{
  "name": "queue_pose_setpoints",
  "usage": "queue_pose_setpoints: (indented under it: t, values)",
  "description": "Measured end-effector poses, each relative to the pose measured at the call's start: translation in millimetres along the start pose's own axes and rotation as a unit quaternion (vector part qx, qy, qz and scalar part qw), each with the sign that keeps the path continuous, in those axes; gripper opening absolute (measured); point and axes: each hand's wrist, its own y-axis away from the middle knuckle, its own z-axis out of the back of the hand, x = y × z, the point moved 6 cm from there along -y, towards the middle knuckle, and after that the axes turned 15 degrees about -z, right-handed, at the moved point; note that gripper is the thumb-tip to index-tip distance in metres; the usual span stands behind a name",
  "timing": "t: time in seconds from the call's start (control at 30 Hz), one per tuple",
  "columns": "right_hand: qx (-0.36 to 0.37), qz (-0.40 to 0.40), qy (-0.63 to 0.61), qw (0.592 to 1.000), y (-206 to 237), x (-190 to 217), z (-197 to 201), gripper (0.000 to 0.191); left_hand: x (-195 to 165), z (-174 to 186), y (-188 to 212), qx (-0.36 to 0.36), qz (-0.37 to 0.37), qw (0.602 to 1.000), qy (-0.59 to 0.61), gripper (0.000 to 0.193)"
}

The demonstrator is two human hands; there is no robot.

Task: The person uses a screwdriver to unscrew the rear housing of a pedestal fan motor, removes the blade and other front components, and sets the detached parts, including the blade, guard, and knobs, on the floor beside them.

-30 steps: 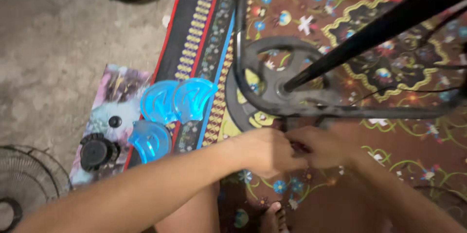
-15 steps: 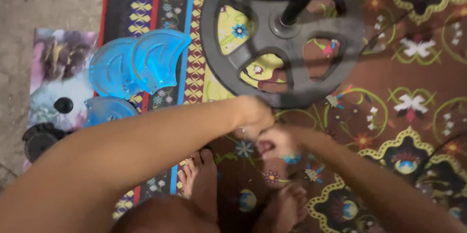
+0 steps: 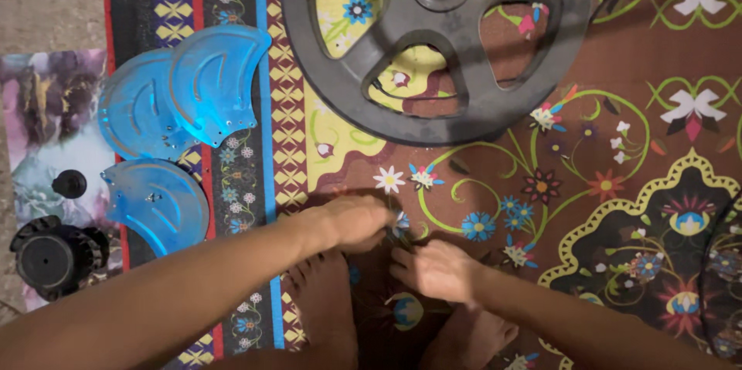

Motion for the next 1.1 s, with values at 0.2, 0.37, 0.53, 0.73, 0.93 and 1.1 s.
queue_pose_setpoints:
  t: [0.2,0.37,0.53,0.73,0.93,1.1]
  values:
    - [-0.191,-0.080,-0.178,0.962,-2.0,-25.9,45.3,0.033,3.7,15.3,-9.2,-0.106,0.052,0.990,0.081,0.013]
    - [-0.333,-0.178,-0.367,0.850,8.3,-71.7,97.8,0.011,22.0,68.8,-19.0,-0.321,0.065,0.913,0.243,0.013]
    - [-0.352,-0.228,-0.505,0.754,12.4,-104.1,134.4,0.012,31.6,95.6,-27.2,-0.340,0.040,0.856,0.387,0.011]
    - [-0.405,-0.125,-0.548,0.721,13.3,-107.5,167.9,0.016,28.4,107.2,-34.2,-0.376,-0.023,0.773,0.510,0.014]
    - [-0.415,-0.169,-0.476,0.757,15.9,-101.7,174.5,0.016,35.1,105.5,-31.0,-0.383,0.009,0.723,0.575,0.018]
    - [-0.391,-0.181,-0.465,0.773,12.3,-97.5,173.5,0.016,35.5,107.1,-26.4,-0.356,-0.002,0.737,0.574,0.015]
